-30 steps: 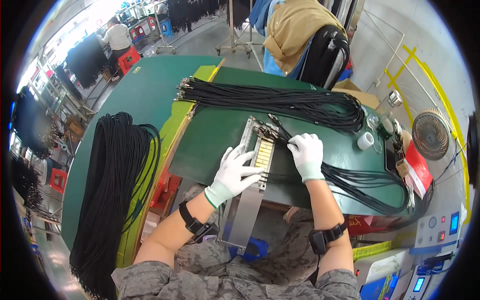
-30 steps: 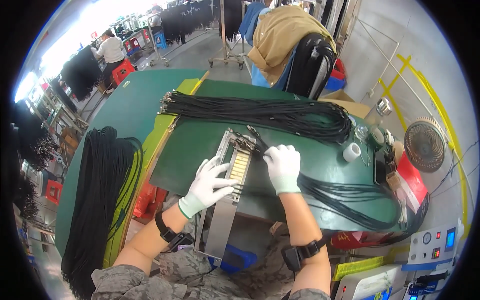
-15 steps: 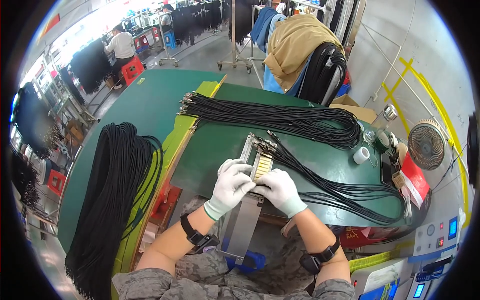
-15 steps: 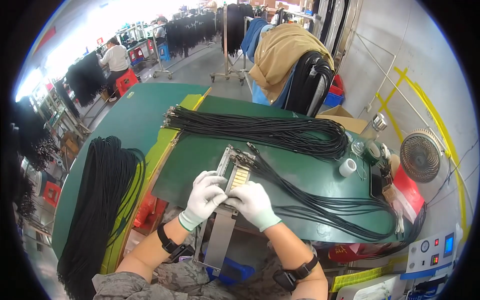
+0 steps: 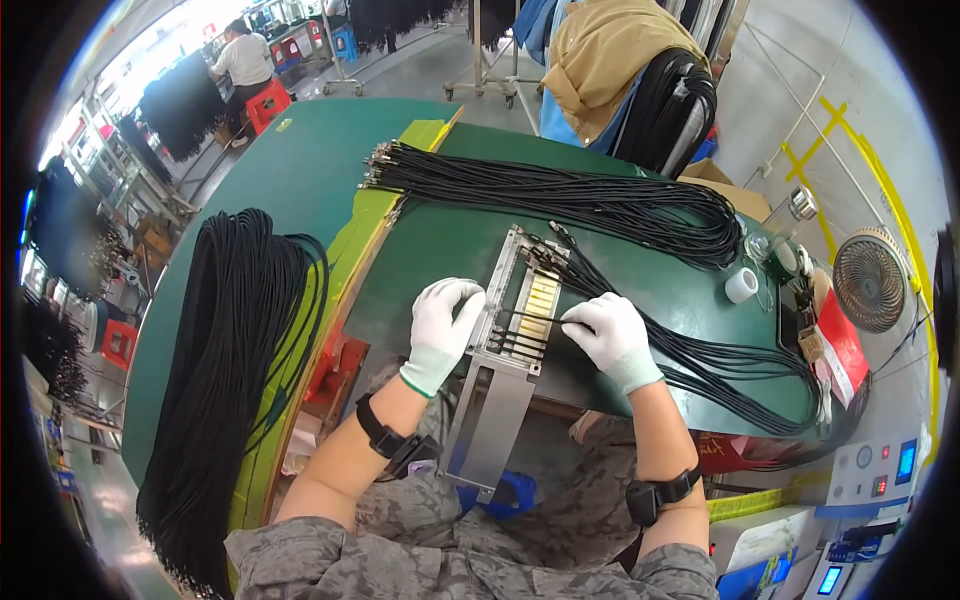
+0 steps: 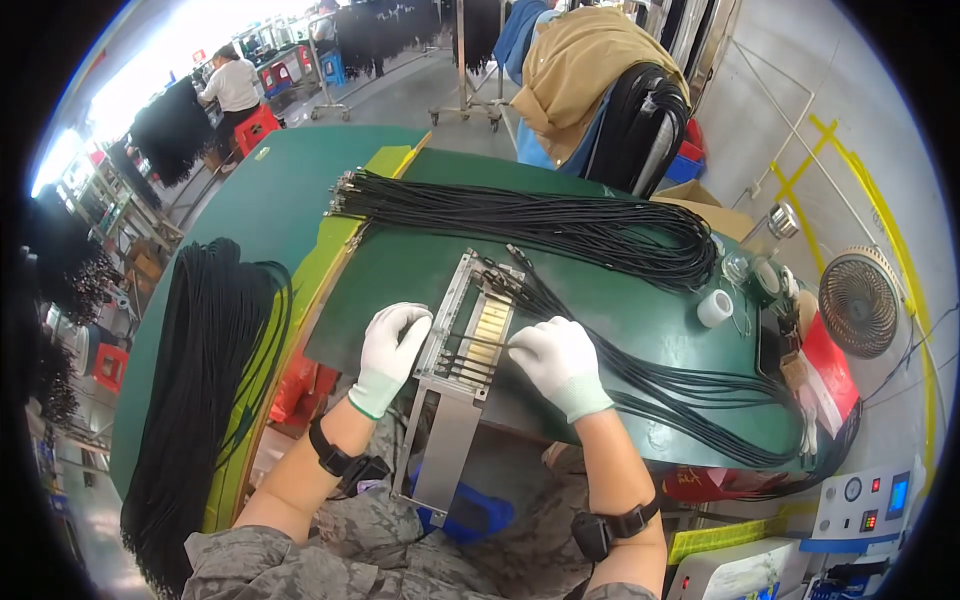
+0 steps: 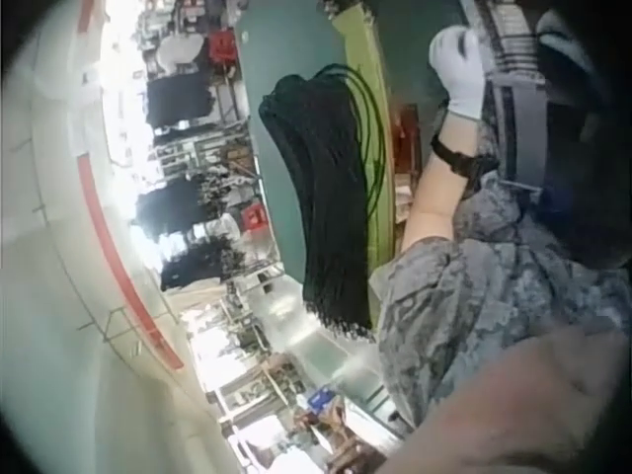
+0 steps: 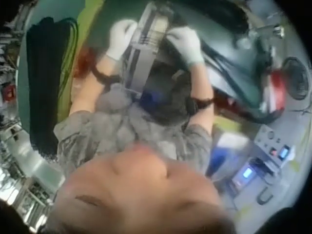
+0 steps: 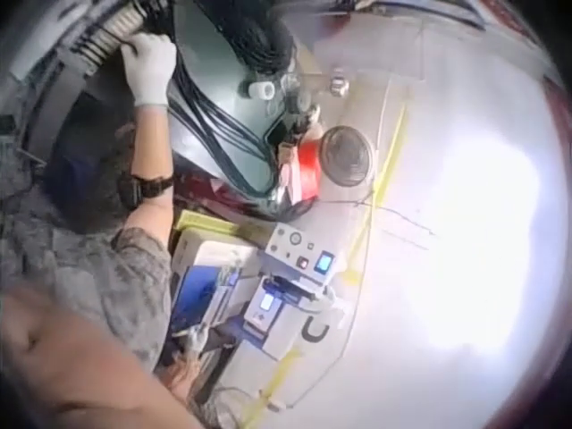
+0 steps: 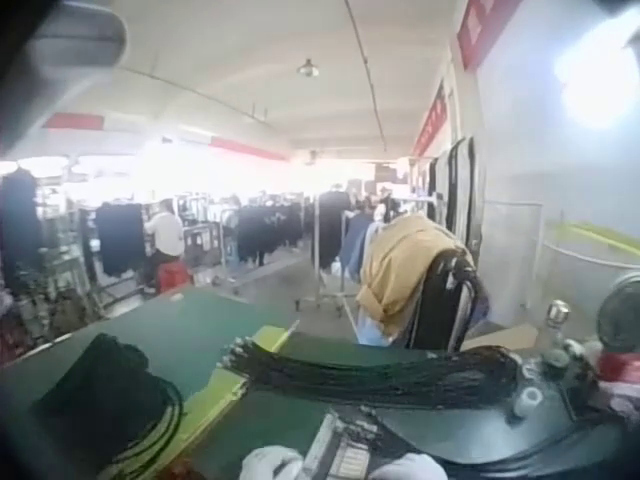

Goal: Organizing and placing bundles of black cables into a metal sorting jig on a factory production floor.

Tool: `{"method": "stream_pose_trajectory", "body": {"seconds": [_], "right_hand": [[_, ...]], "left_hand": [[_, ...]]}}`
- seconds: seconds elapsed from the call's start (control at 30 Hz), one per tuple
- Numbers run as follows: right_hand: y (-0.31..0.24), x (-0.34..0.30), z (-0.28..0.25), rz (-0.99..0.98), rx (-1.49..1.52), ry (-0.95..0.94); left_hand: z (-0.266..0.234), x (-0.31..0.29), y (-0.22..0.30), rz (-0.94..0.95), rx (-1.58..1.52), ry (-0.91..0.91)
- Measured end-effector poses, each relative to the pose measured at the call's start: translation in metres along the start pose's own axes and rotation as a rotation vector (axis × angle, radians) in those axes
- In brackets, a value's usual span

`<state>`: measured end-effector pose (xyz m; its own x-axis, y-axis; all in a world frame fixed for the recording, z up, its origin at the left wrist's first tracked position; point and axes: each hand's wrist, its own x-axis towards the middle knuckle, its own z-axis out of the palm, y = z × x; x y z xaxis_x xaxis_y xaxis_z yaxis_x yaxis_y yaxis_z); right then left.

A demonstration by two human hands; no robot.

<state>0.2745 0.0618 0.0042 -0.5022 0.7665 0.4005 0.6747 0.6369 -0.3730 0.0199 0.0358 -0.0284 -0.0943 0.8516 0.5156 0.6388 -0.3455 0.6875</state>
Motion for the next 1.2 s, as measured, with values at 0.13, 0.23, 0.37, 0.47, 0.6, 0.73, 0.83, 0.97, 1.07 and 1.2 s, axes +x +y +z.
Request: {"method": "stream_pose_trajectory", "body": {"seconds": [0.13, 0.23, 0.37, 0.47, 0.6, 0.73, 0.83, 0.97, 1.07, 1.2], "right_hand": [[0.004, -0.005, 0.002, -0.022, -0.006, -0.039], [0.007, -0.007, -0.002, -0.028, -0.045, -0.047], [0.005, -0.009, -0.005, -0.034, -0.078, -0.056], [0.003, -0.008, -0.007, -0.031, -0.089, -0.059], [0.001, -0.006, -0.003, -0.033, -0.085, -0.043], [0.001, -0.006, 0.000, -0.036, -0.078, -0.024], [0.001, -0.005, 0.001, -0.027, -0.095, -0.053], [0.015, 0.004, 0.005, 0.010, -0.140, 0.195], [0.032, 0.013, 0.014, 0.240, -0.331, 0.163], [0.039, 0.014, 0.014, 0.280, -0.294, 0.154]], "left_hand": [[-0.001, -0.004, -0.002, -0.026, 0.022, -0.059], [-0.001, -0.004, -0.002, -0.012, 0.050, -0.054], [-0.001, -0.005, -0.004, 0.006, 0.085, -0.055], [-0.001, -0.005, -0.003, -0.005, 0.085, -0.073], [-0.001, -0.004, 0.001, -0.001, 0.018, -0.114], [0.002, -0.006, 0.015, 0.169, 0.004, -0.197], [0.004, -0.010, 0.026, 0.345, 0.194, -0.299], [0.007, -0.009, 0.027, 0.315, 0.268, -0.390], [0.008, -0.004, 0.026, 0.310, 0.288, -0.429], [0.013, -0.010, 0.017, 0.328, 0.177, -0.366]]}}
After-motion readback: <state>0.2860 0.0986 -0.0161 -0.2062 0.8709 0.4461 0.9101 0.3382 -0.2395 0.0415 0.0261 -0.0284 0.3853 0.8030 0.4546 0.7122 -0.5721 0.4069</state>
